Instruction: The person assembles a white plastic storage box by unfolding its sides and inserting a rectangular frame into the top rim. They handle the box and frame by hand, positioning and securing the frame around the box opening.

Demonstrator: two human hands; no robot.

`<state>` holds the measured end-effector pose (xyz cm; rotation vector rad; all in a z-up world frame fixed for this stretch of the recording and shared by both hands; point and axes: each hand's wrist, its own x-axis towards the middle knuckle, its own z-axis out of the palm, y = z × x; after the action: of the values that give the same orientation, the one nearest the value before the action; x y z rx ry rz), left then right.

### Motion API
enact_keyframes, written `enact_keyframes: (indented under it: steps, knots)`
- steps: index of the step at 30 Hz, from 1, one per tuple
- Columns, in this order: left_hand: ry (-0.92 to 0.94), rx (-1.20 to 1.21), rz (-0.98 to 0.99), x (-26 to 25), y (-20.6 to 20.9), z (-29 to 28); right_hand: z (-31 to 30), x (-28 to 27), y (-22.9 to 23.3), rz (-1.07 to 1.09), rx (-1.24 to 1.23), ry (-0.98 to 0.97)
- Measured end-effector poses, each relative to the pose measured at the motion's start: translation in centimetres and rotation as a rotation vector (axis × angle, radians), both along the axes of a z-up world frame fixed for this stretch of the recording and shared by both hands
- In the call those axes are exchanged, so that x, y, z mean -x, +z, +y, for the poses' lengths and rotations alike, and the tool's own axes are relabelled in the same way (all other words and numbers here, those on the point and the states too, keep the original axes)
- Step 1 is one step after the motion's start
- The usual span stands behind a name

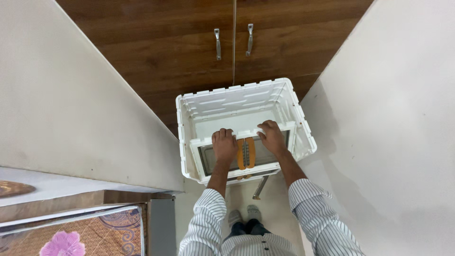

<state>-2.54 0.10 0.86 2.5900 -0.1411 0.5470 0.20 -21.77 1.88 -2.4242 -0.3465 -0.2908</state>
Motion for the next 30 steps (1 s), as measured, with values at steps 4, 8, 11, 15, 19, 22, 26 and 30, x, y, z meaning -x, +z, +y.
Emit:
enact_keyframes:
  steps: [4, 8, 11, 15, 19, 22, 26, 30]
  knots:
    - [0.003, -0.003, -0.019, 0.8, 1.0, -0.1, -0.2, 1.0, 0.2, -0.032, -0.027, -0.001]
    - [-0.007, -0.02, -0.017, 1.9, 1.8, -0.1, -0.7, 2.0, 0.2, -0.075, 0.023, 0.01]
    - [-0.013, -0.014, -0.056, 3.2, 2.1, -0.2, -0.9, 3.1, 0.3, -0.103, 0.023, 0.015]
    - [-0.001, -0.022, -0.084, 4.6, 2.8, -0.6, -1.2, 4.5, 1.2, -0.115, -0.001, 0.024]
    - [0.012, -0.037, -0.049, 5.6, 3.0, -0.9, -1.9, 5.7, 2.1, -0.144, -0.006, 0.062]
    - [0.025, -0.037, -0.066, 6.6, 3.2, -1.2, -2.3, 6.9, 2.6, -0.15, 0.04, 0.056]
    - [0.031, -0.037, -0.084, 7.8, 3.9, -1.7, -3.3, 8.0, 3.2, -0.164, 0.031, 0.082]
    - [0.046, -0.061, -0.065, 9.2, 4.2, -2.0, -4.7, 9.5, 2.7, -0.188, -0.038, 0.107]
